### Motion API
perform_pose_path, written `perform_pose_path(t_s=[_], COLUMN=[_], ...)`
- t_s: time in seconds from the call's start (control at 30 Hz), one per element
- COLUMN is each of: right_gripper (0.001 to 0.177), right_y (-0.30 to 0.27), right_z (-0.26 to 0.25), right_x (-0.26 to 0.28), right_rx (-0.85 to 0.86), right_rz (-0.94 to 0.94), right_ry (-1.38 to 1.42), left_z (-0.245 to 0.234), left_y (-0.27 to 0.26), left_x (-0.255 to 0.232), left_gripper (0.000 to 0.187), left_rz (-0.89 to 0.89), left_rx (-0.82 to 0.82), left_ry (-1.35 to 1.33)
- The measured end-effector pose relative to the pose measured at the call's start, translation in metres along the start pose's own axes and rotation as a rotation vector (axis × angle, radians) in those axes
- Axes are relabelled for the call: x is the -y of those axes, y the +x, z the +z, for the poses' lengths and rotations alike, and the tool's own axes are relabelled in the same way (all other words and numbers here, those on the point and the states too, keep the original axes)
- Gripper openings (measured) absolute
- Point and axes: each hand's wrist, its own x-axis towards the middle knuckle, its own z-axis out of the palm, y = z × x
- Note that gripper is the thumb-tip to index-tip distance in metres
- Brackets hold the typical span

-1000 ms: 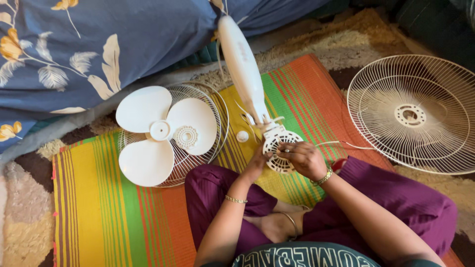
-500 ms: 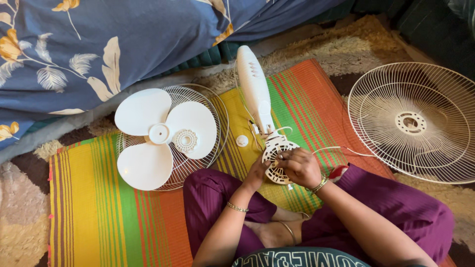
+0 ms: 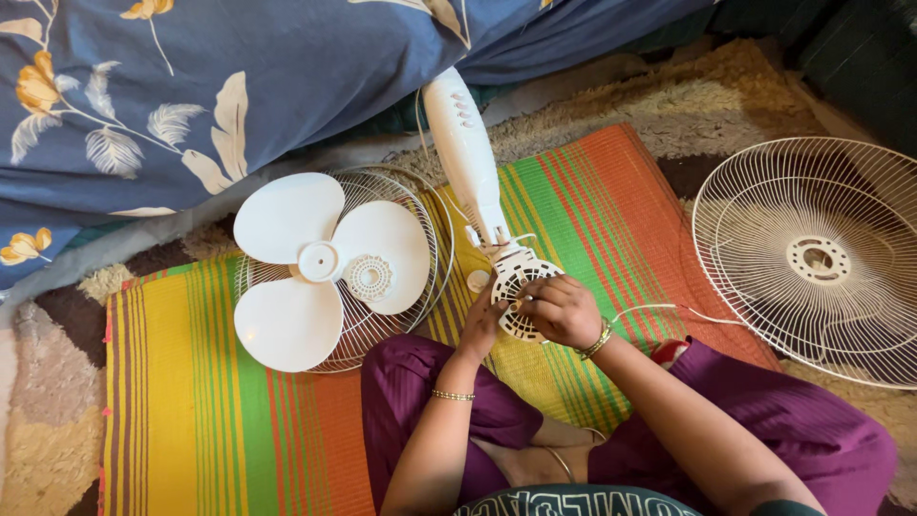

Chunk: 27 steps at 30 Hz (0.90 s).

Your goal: The person sits on a mat and wipes the metal wire cage of a disassembled electric fan using a red cloth. They clean both the front and back sides of the cage, handling it with both hands.

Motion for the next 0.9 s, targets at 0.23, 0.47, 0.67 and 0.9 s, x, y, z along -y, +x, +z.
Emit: perform_pose_path(t_s=[0.23, 0.47, 0.67, 0.9], right_gripper=[0.023, 0.025, 0.021, 0.023], right_y=[-0.007, -0.007, -0.012, -0.003], right_z=[0.0, -0.001, 0.003, 0.01], right_x=[0.003, 0.012, 0.018, 0.015], right_rx=[0.042, 0.03, 0.004, 0.039], right_rz=[0.139, 0.158, 0.18, 0.189], right_ry=[-0.001, 0.006, 0.013, -0.046], left_z=[0.01, 0.008, 0.004, -0.002], left_y=[-0.004, -0.003, -0.004, 0.005], left_x=[-0.013, -0.009, -0.009, 0.011], left_gripper=[0.097, 0.094, 0.092, 0.088], left_rz=[0.023, 0.039, -0.01, -0.037], left_rx=[0.017, 0.031, 0.055, 0.007], left_ry=[-0.025, -0.035, -0.03, -0.163])
